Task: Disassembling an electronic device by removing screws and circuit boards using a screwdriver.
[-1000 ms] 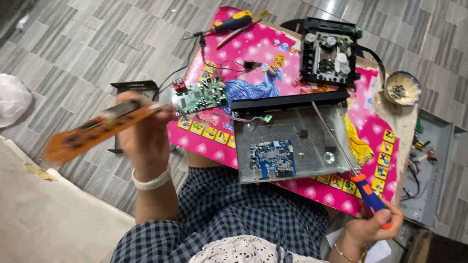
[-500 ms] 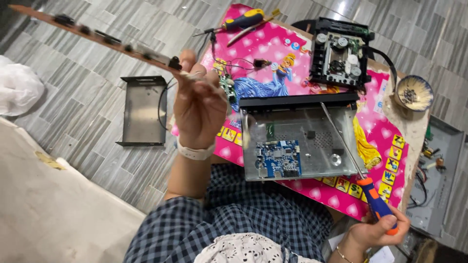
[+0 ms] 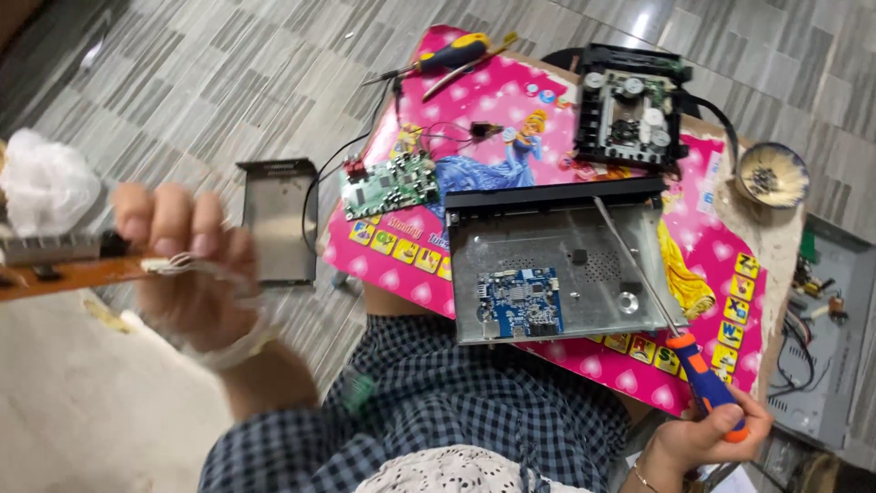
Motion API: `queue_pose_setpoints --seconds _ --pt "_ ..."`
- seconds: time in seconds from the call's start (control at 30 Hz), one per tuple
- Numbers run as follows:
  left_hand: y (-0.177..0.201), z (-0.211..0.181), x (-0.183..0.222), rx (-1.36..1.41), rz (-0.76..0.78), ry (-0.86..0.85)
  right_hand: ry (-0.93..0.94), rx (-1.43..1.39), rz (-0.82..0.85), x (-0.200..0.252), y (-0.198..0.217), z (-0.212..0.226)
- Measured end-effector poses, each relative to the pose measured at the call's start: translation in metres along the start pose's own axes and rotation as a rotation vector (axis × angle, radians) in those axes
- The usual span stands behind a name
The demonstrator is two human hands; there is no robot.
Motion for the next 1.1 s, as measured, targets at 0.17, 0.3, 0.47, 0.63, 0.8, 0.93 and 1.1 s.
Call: queue_pose_setpoints --seconds 0.17,0.3,0.47,0.63,0.8,0.93,1.1 --pt "0.047 -0.011 0.025 -0.521 -0.411 -0.041 0.025 0.059 -0.004 0.001 0.004 -0.008" --pt "0.061 0.000 0.012 -1.051 -0.625 -0.052 -0.054 -0.035 -0.040 0.001 0.002 -0.011" --pt "0.116 0.062 -0.017 -1.242 -0.513 0.213 0.019 -0.032 -0.014 0.000 0.001 -0.007" --pt "0.127 0.099 -0.035 -1.480 -0.479 0.336 0.046 0.027 0.011 0.000 0.001 -0.004" --pt "0.129 0.110 -0.035 -1.732 -0.475 0.350 0.021 0.036 -0.006 0.002 0.003 -0.009" --pt "0.135 0.112 -0.032 -1.778 -0.471 0.363 0.015 0.033 0.007 0.001 0.003 -0.010" --pt "0.111 0.108 -0.035 -1.844 -0.386 0.181 0.065 0.049 0.035 0.000 -0.001 0.003"
Point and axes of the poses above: each hand's wrist, its own x-axis away from the middle knuckle, its own y-axis out of the back of the hand, z = x × y, the point moved 9 cm from there along -x, towards the middle knuckle, and after that the axes turned 7 degrees about y, right-handed, at the moved point
